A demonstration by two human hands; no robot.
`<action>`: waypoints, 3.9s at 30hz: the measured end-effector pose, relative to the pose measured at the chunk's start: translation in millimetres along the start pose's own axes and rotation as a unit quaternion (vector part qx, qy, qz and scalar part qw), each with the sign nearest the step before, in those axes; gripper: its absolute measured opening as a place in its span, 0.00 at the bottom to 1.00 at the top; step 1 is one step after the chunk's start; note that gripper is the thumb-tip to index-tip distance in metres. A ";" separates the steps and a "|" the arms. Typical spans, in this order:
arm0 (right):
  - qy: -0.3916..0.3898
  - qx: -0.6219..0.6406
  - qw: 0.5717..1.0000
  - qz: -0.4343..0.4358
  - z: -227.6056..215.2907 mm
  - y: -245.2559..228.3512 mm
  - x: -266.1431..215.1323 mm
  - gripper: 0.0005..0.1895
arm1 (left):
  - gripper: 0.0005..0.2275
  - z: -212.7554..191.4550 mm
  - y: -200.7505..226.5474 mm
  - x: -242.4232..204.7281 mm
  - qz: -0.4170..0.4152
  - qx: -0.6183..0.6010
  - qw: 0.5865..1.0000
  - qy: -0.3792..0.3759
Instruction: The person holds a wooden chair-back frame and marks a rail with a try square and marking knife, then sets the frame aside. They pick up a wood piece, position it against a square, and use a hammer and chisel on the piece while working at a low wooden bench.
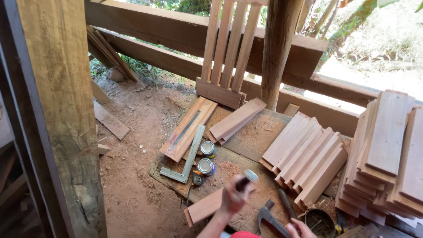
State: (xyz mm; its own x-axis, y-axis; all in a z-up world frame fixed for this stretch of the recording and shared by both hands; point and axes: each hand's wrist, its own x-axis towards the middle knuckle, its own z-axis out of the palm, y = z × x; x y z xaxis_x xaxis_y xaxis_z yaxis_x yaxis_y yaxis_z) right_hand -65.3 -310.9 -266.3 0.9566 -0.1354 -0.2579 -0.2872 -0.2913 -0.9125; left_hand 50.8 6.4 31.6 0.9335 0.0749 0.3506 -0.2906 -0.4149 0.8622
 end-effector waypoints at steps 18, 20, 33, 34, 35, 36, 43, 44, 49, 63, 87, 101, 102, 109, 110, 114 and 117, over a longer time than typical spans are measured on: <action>-0.154 -0.501 0.851 -0.046 -30.3 -91.3 -53.6 0.36 | 0.13 -24.4 -21.6 45.7 -0.056 0.043 0.996 0.053; -0.173 -0.501 0.848 -0.022 -28.5 -95.4 -52.6 0.36 | 0.14 -18.5 -23.2 44.5 -0.049 0.066 0.995 0.057; -0.174 -0.411 0.895 -0.008 -29.7 -90.1 -45.3 0.31 | 0.17 -9.1 -37.3 53.3 -0.150 -0.171 0.970 0.080; -0.186 -0.404 0.896 0.012 -29.0 -91.3 -41.9 0.31 | 0.19 -7.5 -41.2 54.9 -0.137 -0.166 0.974 0.063; -0.187 -0.403 0.896 0.011 -30.0 -105.3 -39.6 0.31 | 0.19 -5.2 -36.2 58.8 -0.138 -0.165 0.975 0.063; -0.156 -0.364 0.918 -0.014 -31.3 -118.9 -38.6 0.27 | 0.16 -2.9 -31.0 61.4 -0.083 -0.110 0.990 0.029; -0.189 0.357 0.819 0.408 -8.0 -227.8 4.5 0.43 | 0.04 26.8 50.1 37.8 0.192 0.093 0.959 -0.187; -0.189 0.357 0.820 0.405 -5.5 -246.7 7.2 0.43 | 0.04 29.9 48.3 26.2 0.195 0.093 0.959 -0.185; -0.175 0.500 0.765 0.366 -0.1 -304.8 10.8 0.27 | 0.09 10.4 58.0 12.5 0.290 0.223 0.918 -0.155; -0.195 0.079 0.971 0.115 30.5 -68.5 -5.6 0.23 | 0.50 -20.1 -177.9 -112.7 -0.221 0.461 0.827 -0.236; -0.181 -0.259 0.945 0.089 -3.4 -270.7 -16.3 0.29 | 0.41 -34.1 -157.6 -64.2 -0.313 0.381 0.775 -0.396; -0.183 -0.326 0.927 0.005 -0.2 -261.3 -17.7 0.25 | 0.40 -36.8 -147.0 -53.0 -0.340 0.364 0.765 -0.409; -0.195 -0.345 0.918 0.012 2.3 -263.5 -16.6 0.25 | 0.41 -36.3 -149.7 -54.1 -0.336 0.369 0.763 -0.411; -0.199 -0.380 0.903 0.035 10.9 -268.6 -16.0 0.26 | 0.40 -36.1 -161.4 -60.7 -0.326 0.372 0.768 -0.406; -0.198 -0.380 0.903 0.037 16.0 -265.9 -13.1 0.26 | 0.40 -36.6 -160.9 -58.9 -0.325 0.371 0.768 -0.408; -0.212 -0.344 0.915 0.018 38.7 -256.8 0.8 0.25 | 0.42 -36.9 -156.0 -54.3 -0.330 0.366 0.762 -0.419; -0.219 -0.346 0.912 0.022 36.4 -268.6 7.9 0.24 | 0.41 -37.7 -153.3 -52.3 -0.341 0.365 0.760 -0.417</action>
State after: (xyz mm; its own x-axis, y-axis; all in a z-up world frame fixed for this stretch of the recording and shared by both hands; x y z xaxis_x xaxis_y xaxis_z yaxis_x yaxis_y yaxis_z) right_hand 21.1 -199.3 -34.8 0.8278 0.1851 -0.5297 -0.1433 -0.8429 -0.5186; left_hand 38.6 100.3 -105.2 0.7121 0.0242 -0.7016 0.2299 -0.9523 0.2005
